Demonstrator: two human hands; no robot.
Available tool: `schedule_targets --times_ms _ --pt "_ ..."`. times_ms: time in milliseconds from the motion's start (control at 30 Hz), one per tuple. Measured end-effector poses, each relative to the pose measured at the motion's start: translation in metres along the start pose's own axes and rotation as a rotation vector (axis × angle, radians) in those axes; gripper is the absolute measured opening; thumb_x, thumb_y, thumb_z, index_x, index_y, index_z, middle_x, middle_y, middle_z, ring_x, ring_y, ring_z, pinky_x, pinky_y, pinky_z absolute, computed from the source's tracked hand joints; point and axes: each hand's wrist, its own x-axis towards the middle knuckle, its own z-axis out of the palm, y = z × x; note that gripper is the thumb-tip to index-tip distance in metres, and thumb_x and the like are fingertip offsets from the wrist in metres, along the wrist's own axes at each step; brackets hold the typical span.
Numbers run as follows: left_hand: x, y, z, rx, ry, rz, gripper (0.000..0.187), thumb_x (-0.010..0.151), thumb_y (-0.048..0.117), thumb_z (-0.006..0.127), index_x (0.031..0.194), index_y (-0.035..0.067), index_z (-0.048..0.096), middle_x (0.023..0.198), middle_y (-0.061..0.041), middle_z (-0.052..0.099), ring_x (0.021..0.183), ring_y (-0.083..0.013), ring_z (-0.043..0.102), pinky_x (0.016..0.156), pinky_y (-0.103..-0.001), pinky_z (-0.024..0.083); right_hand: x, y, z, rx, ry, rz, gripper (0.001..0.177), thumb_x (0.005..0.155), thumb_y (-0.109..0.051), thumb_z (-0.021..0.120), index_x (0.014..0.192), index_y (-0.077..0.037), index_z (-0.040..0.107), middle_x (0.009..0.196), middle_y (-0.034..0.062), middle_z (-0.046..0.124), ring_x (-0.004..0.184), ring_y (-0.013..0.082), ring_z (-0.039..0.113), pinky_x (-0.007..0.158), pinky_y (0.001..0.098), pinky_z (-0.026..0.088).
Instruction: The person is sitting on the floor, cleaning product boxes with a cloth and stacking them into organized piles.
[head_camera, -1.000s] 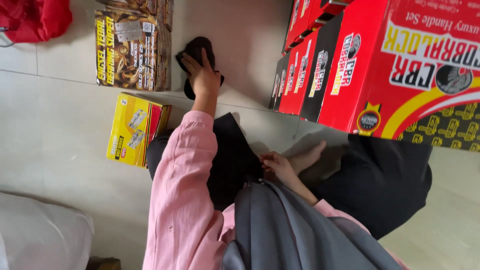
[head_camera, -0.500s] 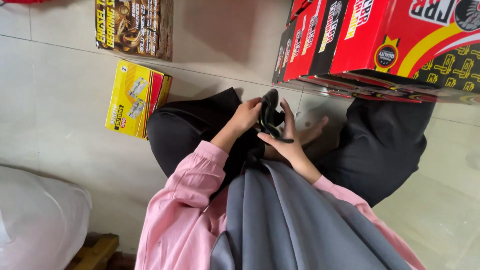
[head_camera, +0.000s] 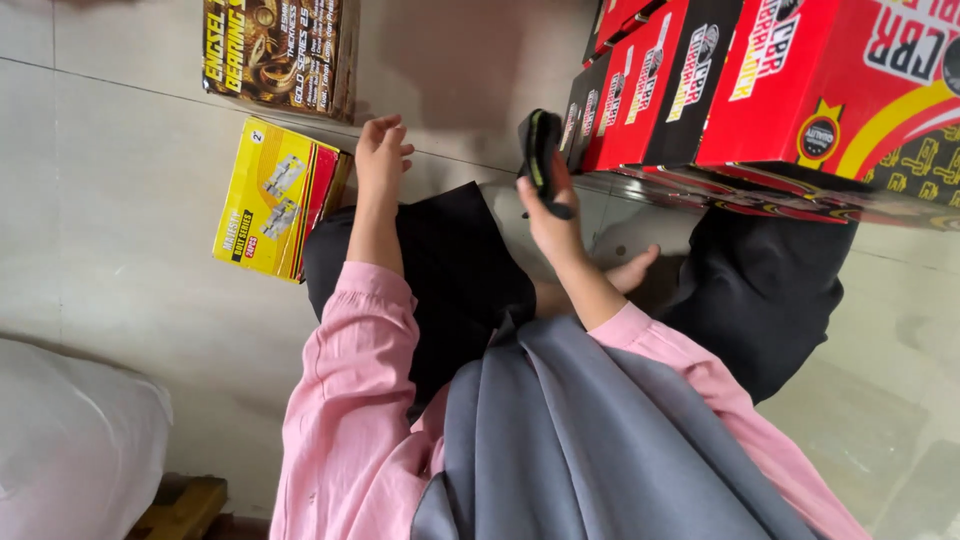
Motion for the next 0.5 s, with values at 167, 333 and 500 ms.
schedule_targets --times_ms 167,333,500 --pt "0.010 -0.015 0.017 0.088 -0.028 0.049 0.032 0.094 0.022 0.067 0.122 0.007 0.067 0.121 -0.019 0.062 0.093 -0.0269 0.073 0.079 -0.039 0.062 0.026 0.044 0.064 -0.313 -0.298 -0.367 0.120 0.086 -0.043 0.091 0.169 -0.017 0.008 0.169 0.0239 -0.009 0.152 0.0557 -0.003 0.120 0.0701 0.024" --pt "0.003 -0.005 0.017 0.042 -0.066 0.013 0.031 0.096 0.020 0.066 0.124 0.008 0.067 0.122 -0.018 0.059 0.097 -0.0278 0.074 0.084 -0.041 0.062 0.084 0.090 0.120 -0.814 0.149 -0.272 0.089 0.103 -0.064 0.053 0.164 -0.006 0.024 0.164 0.0348 0.008 0.152 0.0559 0.013 0.116 0.0710 0.030" --pt "0.007 0.004 0.024 -0.043 -0.088 -0.032 0.030 0.096 0.017 0.064 0.123 0.005 0.066 0.119 -0.019 0.062 0.093 -0.0244 0.072 0.080 -0.035 0.059 0.190 0.090 0.133 -0.860 0.369 -0.241 0.100 0.097 -0.061 0.071 0.163 -0.006 0.022 0.164 0.0337 0.011 0.152 0.0546 0.016 0.121 0.0681 0.025"
